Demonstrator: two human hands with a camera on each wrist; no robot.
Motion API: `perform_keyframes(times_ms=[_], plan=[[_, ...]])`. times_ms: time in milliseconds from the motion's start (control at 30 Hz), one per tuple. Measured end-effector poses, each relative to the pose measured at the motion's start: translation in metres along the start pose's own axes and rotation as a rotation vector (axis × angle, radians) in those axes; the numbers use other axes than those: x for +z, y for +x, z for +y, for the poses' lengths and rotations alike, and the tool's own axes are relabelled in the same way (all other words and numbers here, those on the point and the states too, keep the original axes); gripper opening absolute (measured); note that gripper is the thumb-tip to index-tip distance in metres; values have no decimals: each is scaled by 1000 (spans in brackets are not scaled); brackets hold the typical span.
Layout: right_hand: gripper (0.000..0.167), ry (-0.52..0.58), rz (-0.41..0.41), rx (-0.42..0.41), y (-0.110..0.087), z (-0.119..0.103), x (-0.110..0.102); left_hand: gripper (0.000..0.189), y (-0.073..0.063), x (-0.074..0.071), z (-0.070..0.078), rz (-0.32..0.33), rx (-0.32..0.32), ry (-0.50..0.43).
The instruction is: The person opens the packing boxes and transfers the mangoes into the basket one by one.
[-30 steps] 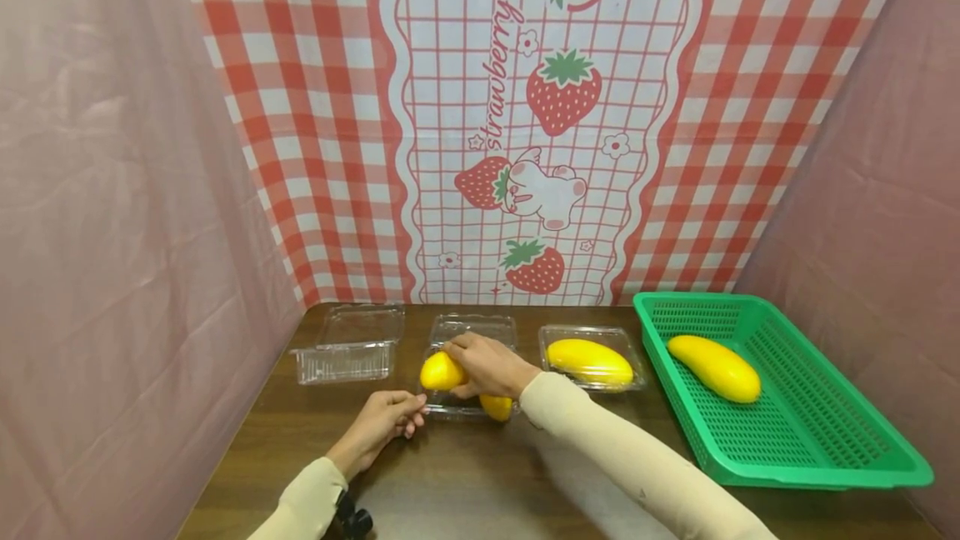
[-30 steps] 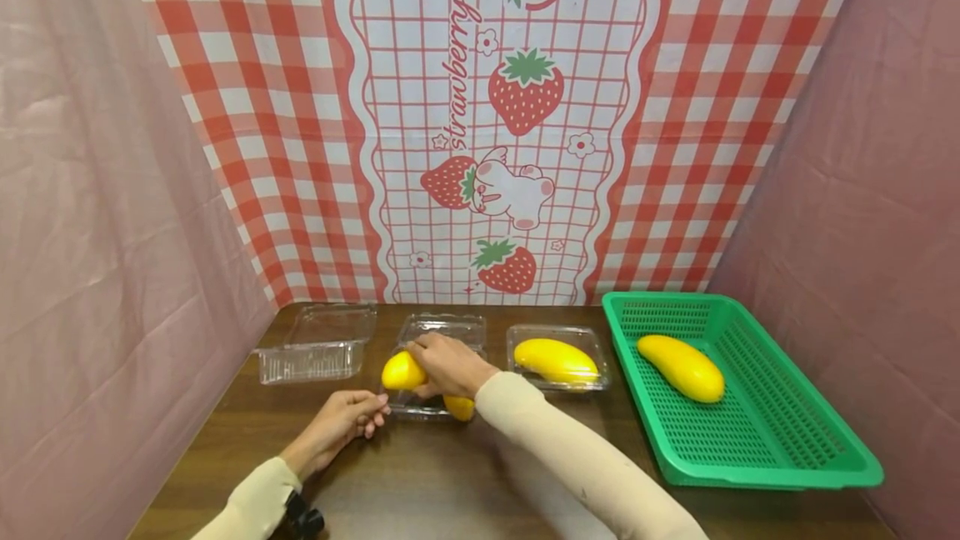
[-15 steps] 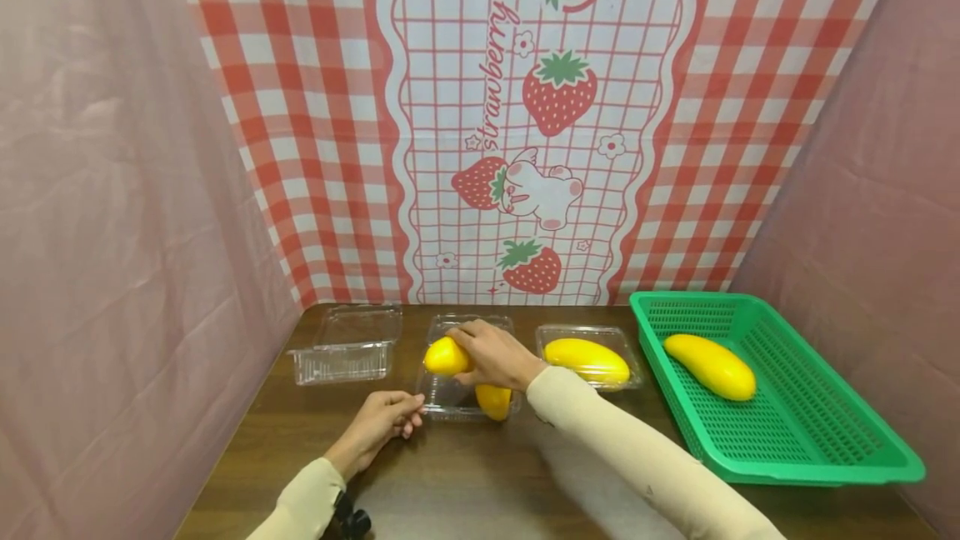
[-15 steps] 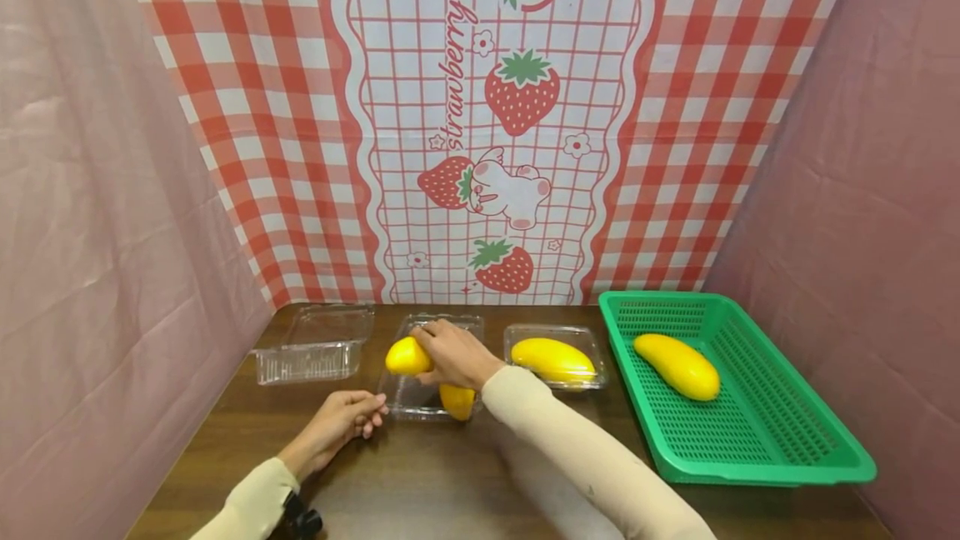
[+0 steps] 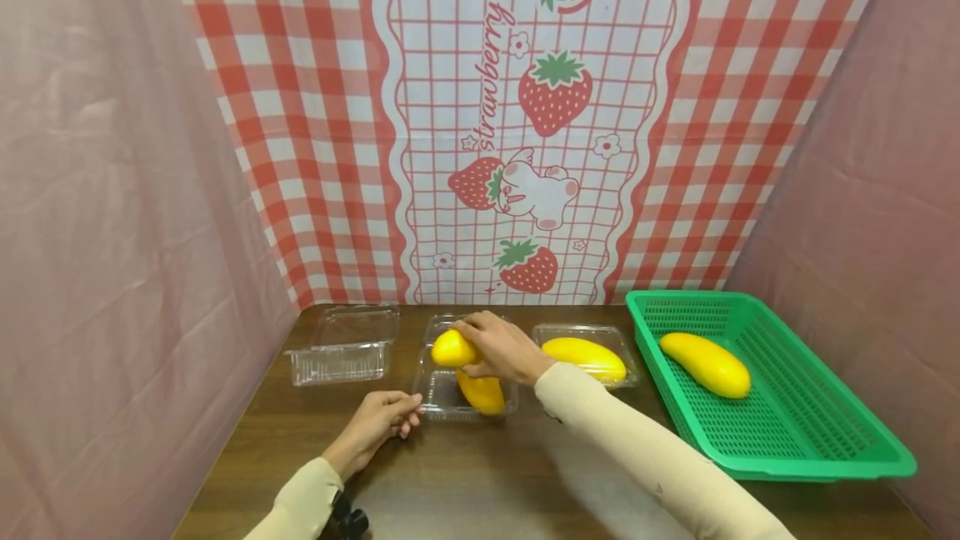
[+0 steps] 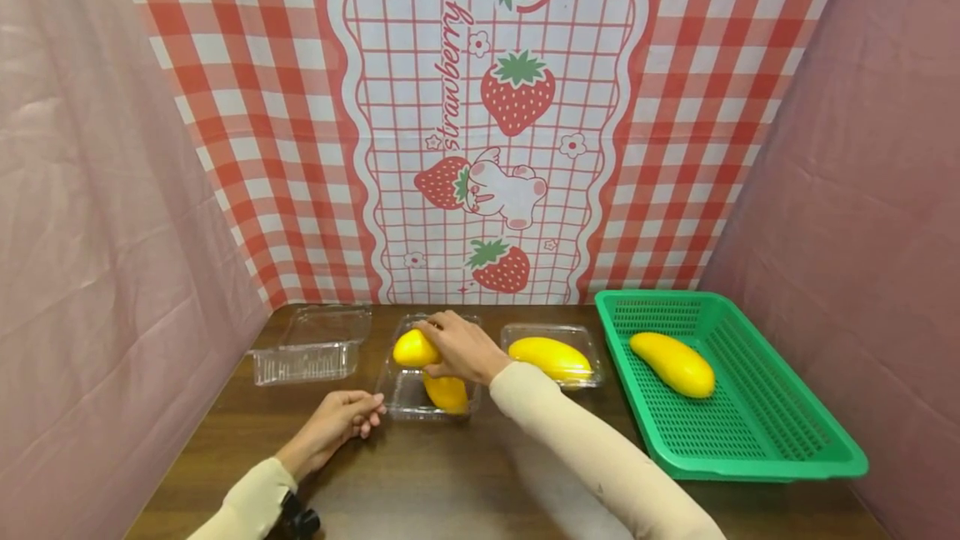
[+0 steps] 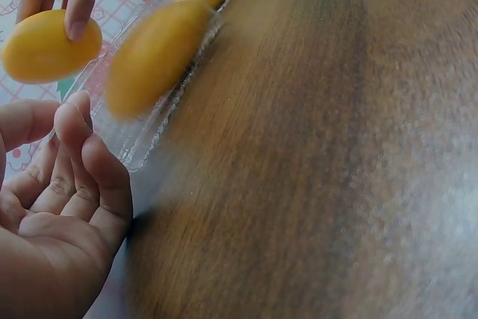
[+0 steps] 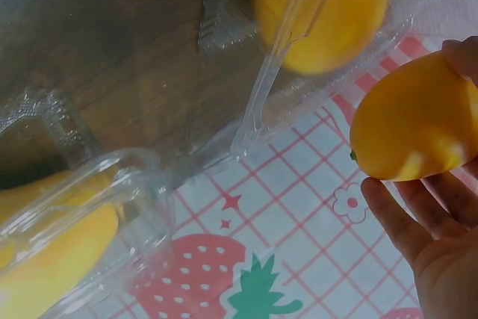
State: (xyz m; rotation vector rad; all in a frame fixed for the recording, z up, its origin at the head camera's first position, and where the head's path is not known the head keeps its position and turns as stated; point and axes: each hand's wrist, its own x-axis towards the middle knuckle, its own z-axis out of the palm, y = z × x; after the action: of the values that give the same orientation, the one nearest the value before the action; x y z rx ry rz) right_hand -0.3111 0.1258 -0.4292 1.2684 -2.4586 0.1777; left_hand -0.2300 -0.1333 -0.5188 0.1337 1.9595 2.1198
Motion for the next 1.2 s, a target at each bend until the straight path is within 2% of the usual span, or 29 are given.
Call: perform_keyframes(times_ms=[567, 1200], plan=[[65, 7, 54, 54, -14, 19, -17, 32, 1, -1, -2, 2, -7, -3], [69, -5, 81, 130, -42, 41, -35, 33, 0, 0, 1, -4, -15, 4]])
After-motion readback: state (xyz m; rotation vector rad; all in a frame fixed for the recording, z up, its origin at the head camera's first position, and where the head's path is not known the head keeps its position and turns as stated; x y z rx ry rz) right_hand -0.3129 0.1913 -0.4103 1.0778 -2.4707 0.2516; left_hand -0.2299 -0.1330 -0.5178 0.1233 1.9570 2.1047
